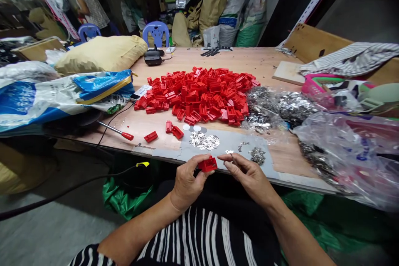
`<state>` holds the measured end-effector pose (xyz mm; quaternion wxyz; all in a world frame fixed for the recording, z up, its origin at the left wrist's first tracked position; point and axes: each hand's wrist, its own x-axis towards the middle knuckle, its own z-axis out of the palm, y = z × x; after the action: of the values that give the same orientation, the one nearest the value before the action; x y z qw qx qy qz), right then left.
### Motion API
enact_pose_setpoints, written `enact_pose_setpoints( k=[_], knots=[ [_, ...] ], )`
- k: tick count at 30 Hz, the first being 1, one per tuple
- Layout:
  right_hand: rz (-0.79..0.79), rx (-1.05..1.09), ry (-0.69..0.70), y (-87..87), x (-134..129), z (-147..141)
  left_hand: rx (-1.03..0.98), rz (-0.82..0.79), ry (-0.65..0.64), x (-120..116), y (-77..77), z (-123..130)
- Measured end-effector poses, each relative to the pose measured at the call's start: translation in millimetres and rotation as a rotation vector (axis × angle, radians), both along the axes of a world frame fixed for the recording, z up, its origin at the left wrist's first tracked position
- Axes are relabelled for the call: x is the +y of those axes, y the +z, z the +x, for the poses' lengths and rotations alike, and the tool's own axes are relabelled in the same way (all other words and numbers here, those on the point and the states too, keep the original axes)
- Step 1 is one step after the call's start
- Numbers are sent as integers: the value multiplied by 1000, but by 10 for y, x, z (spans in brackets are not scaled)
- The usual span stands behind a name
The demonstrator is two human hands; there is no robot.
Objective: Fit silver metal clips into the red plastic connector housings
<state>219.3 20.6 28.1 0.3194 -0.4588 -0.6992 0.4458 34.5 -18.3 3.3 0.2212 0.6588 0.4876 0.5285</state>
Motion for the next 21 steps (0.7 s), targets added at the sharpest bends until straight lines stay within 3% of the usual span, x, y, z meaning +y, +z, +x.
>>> enact_pose_setpoints(
  k=[3, 8, 17, 21],
  knots=[
    [-39, 10, -54, -79, 24, 19, 5, 0, -10, 6, -5, 10],
    [-80, 14, -5, -184, 41, -41, 3, 22, -45, 17, -36, 22],
    [-278, 226, 118, -290, 116, -57, 81, 86, -115, 31, -97, 67],
    [-316, 237, 106, -298, 119, -54, 62, 25, -125, 44, -117, 75]
  ],
)
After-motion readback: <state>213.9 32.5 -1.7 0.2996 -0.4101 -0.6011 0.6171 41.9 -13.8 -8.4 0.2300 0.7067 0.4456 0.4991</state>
